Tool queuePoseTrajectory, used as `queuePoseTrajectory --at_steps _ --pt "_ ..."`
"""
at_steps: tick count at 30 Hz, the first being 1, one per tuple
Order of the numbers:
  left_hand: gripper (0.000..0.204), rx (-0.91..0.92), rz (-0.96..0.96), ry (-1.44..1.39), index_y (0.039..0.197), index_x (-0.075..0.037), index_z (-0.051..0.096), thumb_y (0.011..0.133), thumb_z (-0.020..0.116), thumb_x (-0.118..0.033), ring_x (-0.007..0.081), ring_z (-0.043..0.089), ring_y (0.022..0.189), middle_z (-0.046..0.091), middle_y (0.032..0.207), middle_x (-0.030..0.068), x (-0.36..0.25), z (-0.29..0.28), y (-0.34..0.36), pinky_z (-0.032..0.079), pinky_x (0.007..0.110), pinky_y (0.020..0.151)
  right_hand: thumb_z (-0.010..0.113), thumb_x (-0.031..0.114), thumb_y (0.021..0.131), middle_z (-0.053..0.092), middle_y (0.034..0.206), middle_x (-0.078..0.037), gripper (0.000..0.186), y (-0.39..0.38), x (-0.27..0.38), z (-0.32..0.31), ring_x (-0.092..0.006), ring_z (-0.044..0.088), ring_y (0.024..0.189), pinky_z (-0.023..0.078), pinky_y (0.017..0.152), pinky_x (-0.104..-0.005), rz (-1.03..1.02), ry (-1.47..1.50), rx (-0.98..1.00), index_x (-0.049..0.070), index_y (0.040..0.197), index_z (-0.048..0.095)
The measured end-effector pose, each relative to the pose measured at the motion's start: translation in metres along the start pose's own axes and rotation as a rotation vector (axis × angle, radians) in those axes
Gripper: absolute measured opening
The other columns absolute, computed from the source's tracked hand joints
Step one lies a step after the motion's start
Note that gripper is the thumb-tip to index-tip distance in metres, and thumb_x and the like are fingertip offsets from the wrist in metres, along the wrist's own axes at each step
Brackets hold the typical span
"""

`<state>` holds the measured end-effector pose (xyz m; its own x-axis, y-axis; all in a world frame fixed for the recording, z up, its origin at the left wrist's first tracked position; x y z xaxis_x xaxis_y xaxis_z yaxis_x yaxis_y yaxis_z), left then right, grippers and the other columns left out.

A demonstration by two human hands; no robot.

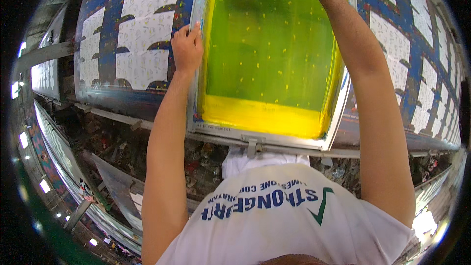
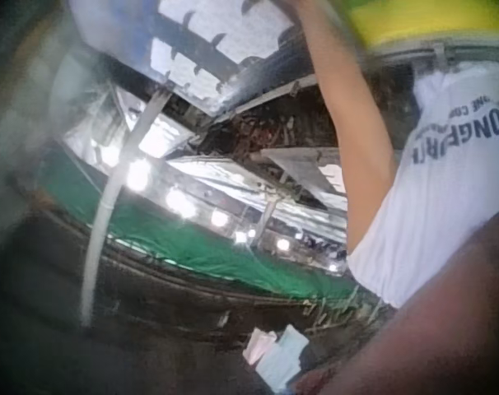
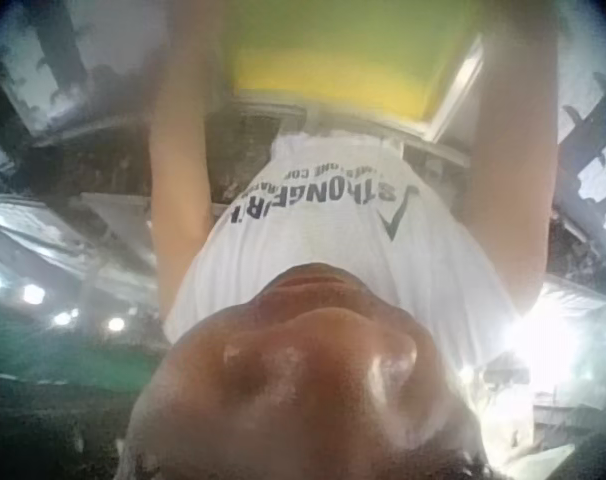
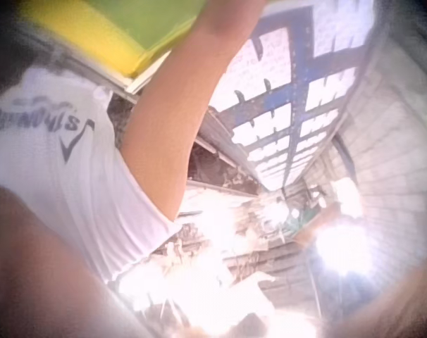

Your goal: The person repeatedly pulls a squeegee across a yellow screen-printing frame to spread green ink over a mesh surface. The person holds the frame steady with one hand while using the other to draw the squeegee in consistent strokes.

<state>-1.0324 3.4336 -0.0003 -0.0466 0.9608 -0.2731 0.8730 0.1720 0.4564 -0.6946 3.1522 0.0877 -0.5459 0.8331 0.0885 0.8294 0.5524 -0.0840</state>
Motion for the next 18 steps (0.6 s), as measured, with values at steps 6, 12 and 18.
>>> queuePoseTrajectory --at_steps 6,12,18 --pt "0.028 -0.025 -0.006 -0.006 0.123 -0.017 0.079 0.097 0.069 -0.019 0.0345 0.065 0.1 0.07 0.11 0.0134 0.004 0.004 -0.002 0.051 0.049 0.086 0.073 0.014 0.08 0.077 0.098 -0.02 0.028 -0.118 0.047 0.015 -0.0408 0.075 0.091 0.062 0.078 -0.0518 -0.093 -0.01 0.08 0.011 0.108 0.079" --pt "0.03 -0.06 -0.012 -0.074 0.125 -0.02 0.078 0.098 0.067 -0.024 0.0361 0.064 0.101 0.07 0.109 0.0146 0.01 0.011 -0.002 0.053 0.049 0.087 0.076 0.01 0.079 0.075 0.097 -0.013 0.035 -0.28 0.12 0.031 -0.0348 0.073 0.092 0.06 0.08 -0.0482 0.002 0.041 0.156 0.02 0.112 0.08" --pt "0.031 -0.07 0.007 -0.074 0.126 -0.02 0.078 0.101 0.064 -0.028 0.0361 0.063 0.104 0.069 0.111 0.0159 0.016 0.017 -0.003 0.053 0.05 0.089 0.076 0.005 0.075 0.074 0.104 -0.008 0.042 -0.416 0.189 0.041 -0.031 0.072 0.099 0.06 0.082 -0.0454 0.072 0.131 0.159 0.016 0.115 0.078"
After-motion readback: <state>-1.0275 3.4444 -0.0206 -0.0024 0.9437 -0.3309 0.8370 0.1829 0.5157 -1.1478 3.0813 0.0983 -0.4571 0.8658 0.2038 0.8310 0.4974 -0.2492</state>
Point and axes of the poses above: each hand's wrist, its own y-axis towards the middle knuckle, its own z-axis out of the palm, x = y × z, the point moved 1 cm from there along y, towards the middle knuckle
